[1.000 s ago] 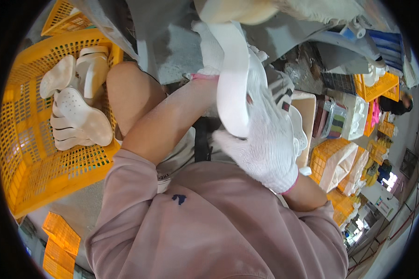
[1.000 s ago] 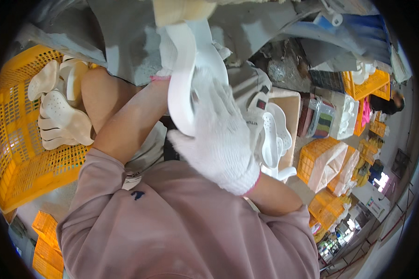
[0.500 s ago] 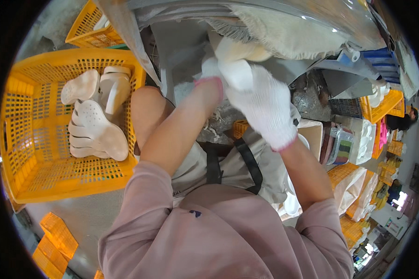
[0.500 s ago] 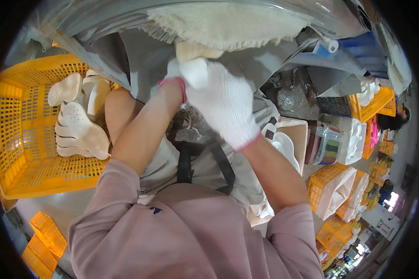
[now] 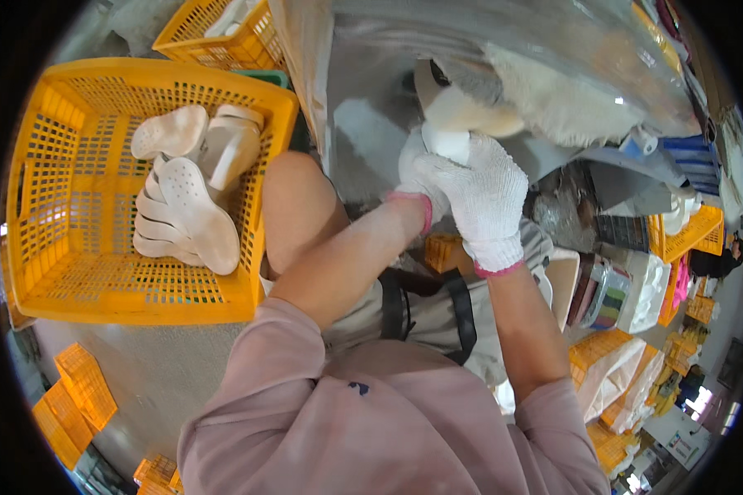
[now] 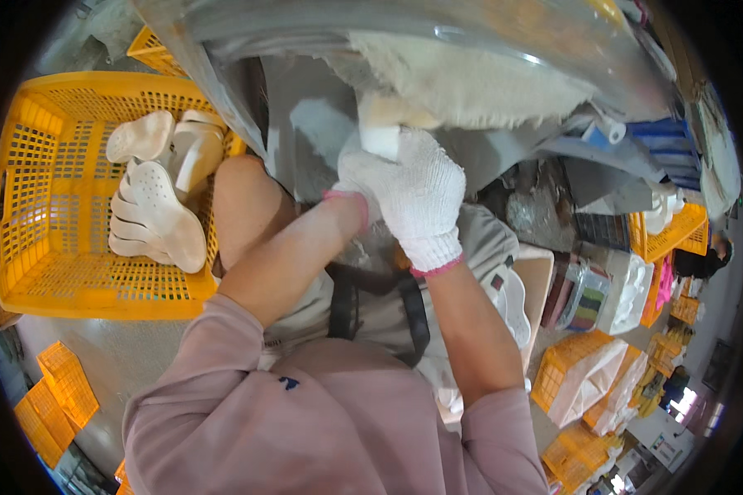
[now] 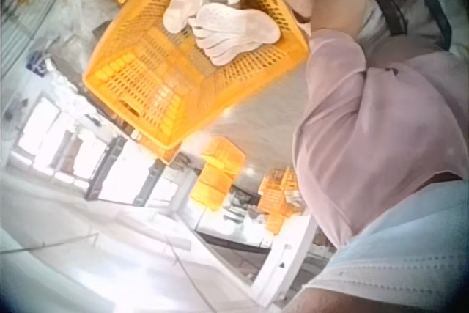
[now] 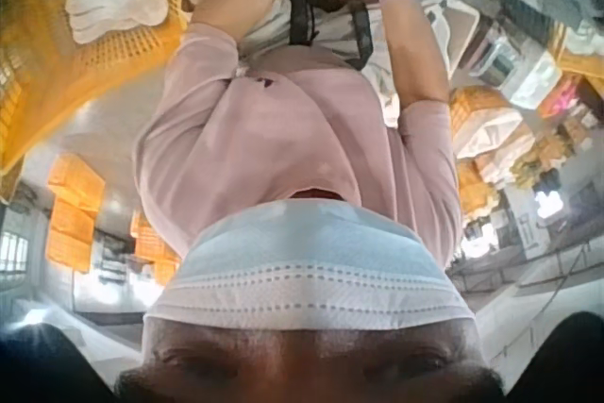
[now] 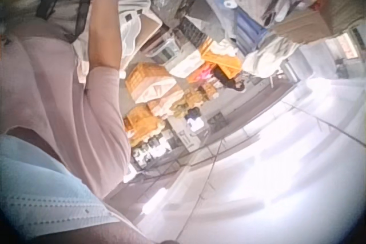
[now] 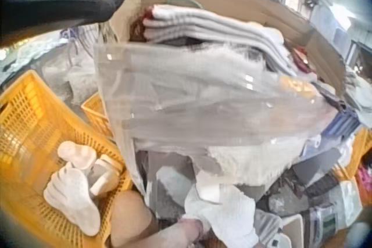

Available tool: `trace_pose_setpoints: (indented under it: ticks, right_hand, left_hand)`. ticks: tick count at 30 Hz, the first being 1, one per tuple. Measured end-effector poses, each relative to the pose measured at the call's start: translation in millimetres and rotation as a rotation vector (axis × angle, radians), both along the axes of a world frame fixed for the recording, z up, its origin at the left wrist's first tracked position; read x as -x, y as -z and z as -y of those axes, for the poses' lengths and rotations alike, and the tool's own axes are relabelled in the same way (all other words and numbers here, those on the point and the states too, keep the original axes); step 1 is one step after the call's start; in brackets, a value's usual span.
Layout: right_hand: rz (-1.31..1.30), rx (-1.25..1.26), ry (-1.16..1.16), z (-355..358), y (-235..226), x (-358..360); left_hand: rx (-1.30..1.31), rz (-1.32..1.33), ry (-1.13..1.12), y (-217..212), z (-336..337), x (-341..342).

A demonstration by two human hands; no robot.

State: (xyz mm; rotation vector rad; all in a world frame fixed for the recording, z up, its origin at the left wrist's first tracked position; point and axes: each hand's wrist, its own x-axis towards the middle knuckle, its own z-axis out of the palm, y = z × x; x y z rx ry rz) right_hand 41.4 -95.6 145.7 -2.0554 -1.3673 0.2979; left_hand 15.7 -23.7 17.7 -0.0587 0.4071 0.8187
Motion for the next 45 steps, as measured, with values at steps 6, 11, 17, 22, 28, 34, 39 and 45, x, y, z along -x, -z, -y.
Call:
trace_pose_setpoints:
  ticks: [6, 11, 17, 22, 28, 34, 39, 45]
  right_hand:
    - [-0.116, 0.087, -0.082, -1.6, -8.6, -22.4]
    - [-0.136, 0.354, 0.011, 11.2, -10.4, -20.6]
    - [0.208, 0.016, -0.233, 87.5, 30.1, -31.5]
    - [0.055, 0.308, -0.128, 90.9, -4.1, -27.3]
    - [0.145, 0.617, -0.128, 132.7, -39.9, 14.0]
    - [0.223, 0.176, -0.263, 25.9, -45.3, -14.4]
    - [-0.229, 0.440, -0.078, 63.6, -44.2, -16.4]
    - [-1.277, 0.001, 0.359, 123.7, 9.8, -38.5]
  left_hand:
    - [-0.441, -0.086, 0.104, 10.9, 4.4, 10.0]
    - [-0.572, -0.323, 0.132, 23.9, 17.2, 11.6]
    - [-0.047, 0.146, 0.279, 24.2, 49.3, 19.9]
    - [-0.139, 0.163, 0.226, -6.0, 63.0, 14.3]
    - [-0.209, -0.073, 0.198, -1.8, 54.7, 6.9]
    - [-0.299, -0.255, 0.077, -20.2, -22.9, -2.0]
    - [-0.351, -0.830, 0.282, -17.0, -10.2, 22.6]
    - [-0.118, -0.268, 0.300, -22.0, -10.7, 28.0]
